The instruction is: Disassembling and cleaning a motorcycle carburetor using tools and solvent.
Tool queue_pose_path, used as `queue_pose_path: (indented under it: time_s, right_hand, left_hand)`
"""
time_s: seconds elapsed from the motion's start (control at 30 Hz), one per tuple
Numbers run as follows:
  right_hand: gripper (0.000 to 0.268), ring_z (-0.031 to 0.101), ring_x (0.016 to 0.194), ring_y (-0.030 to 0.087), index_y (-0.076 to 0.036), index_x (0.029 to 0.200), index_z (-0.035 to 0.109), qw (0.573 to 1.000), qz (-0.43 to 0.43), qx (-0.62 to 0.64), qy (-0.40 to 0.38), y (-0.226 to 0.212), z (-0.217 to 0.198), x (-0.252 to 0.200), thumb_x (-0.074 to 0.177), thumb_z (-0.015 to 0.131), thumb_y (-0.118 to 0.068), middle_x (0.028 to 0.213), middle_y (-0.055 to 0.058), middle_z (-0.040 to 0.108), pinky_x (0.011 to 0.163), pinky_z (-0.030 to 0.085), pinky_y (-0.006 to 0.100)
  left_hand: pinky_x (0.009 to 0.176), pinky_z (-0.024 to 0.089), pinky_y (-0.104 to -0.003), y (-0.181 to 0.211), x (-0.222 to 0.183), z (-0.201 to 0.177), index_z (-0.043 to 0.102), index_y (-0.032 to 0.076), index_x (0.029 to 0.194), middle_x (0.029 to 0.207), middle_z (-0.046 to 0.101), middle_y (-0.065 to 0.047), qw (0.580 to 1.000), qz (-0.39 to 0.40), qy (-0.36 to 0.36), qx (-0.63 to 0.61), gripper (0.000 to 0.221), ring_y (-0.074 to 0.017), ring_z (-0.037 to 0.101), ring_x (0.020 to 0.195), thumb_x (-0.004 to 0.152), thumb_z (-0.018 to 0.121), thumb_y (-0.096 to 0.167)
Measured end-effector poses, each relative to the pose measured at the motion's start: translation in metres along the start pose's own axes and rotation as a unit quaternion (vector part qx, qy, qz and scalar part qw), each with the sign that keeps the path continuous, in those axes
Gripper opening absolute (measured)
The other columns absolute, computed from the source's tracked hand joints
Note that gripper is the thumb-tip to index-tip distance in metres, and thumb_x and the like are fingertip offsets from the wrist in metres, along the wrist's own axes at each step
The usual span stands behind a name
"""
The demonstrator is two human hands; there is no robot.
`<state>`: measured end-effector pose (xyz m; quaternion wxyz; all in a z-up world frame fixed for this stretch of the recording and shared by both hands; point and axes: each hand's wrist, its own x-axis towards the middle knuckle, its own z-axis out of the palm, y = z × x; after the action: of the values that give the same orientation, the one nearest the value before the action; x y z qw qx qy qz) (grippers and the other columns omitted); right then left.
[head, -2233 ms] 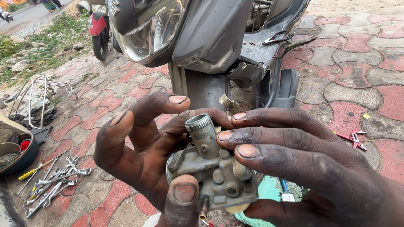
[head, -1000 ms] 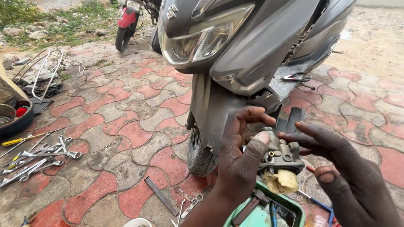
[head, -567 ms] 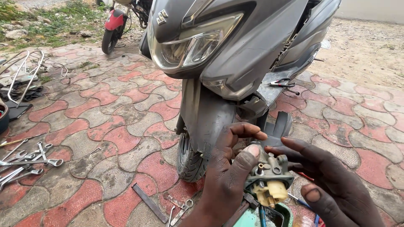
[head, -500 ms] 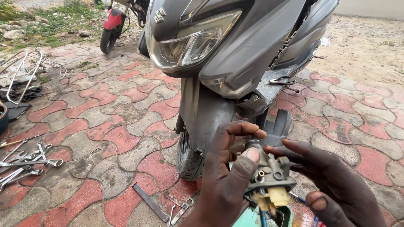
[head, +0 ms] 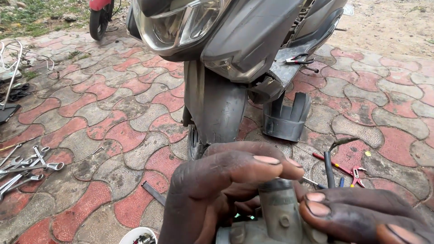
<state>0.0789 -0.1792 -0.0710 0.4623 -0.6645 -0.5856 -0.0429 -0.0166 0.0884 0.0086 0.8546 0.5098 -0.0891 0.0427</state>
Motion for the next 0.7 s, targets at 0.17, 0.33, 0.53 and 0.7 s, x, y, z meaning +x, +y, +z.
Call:
queue_pose_path:
  time_s: [0.17,0.33,0.53,0.7]
  right_hand:
    - [0.053,0.062,0.132,0.029,-0.019,0.140,0.068,0.988,0.140,-0.065,0.016,0.001,0.000,-0.026,0.103,0.030,-0.016,0.132,0.014,0.072,0.116,0.042,0.049]
    - [0.077,0.053,0.144,0.037,-0.007,0.157,0.035,0.977,0.062,0.168,0.113,-0.044,0.020,0.061,0.093,0.073,-0.027,0.150,0.024,0.059,0.118,0.039,0.053]
    - [0.090,0.042,0.153,0.035,-0.009,0.158,0.033,0.990,0.019,0.106,0.091,-0.063,-0.001,0.086,0.084,0.082,-0.021,0.159,0.017,0.049,0.116,0.036,0.052]
    - [0.089,0.046,0.152,0.031,-0.018,0.154,0.039,0.991,-0.110,0.002,0.080,-0.084,-0.023,0.108,0.078,0.086,-0.026,0.149,0.005,0.060,0.123,0.042,0.051]
  left_hand:
    - [0.086,0.068,-0.036,-0.003,-0.007,0.004,0.064,-0.007,0.111,0.119,0.070,-0.024,0.996,0.070,0.028,0.046,0.031,-0.0246,0.077,0.100,0.095,0.067,0.020]
    - [0.083,0.061,-0.028,-0.002,0.004,0.028,0.046,-0.002,0.134,0.126,0.062,-0.019,0.959,0.218,0.094,0.152,0.047,-0.0169,0.069,0.096,0.097,0.064,0.020]
    - [0.089,0.059,-0.030,0.010,0.019,0.018,0.036,0.003,0.144,0.129,0.055,-0.017,0.912,0.322,-0.001,0.255,0.054,-0.0193,0.064,0.101,0.104,0.063,0.026]
    - [0.083,0.060,-0.038,0.020,0.016,0.042,0.035,0.016,0.149,0.128,0.054,-0.020,0.891,0.418,-0.061,0.168,0.058,-0.0292,0.066,0.097,0.108,0.070,0.038]
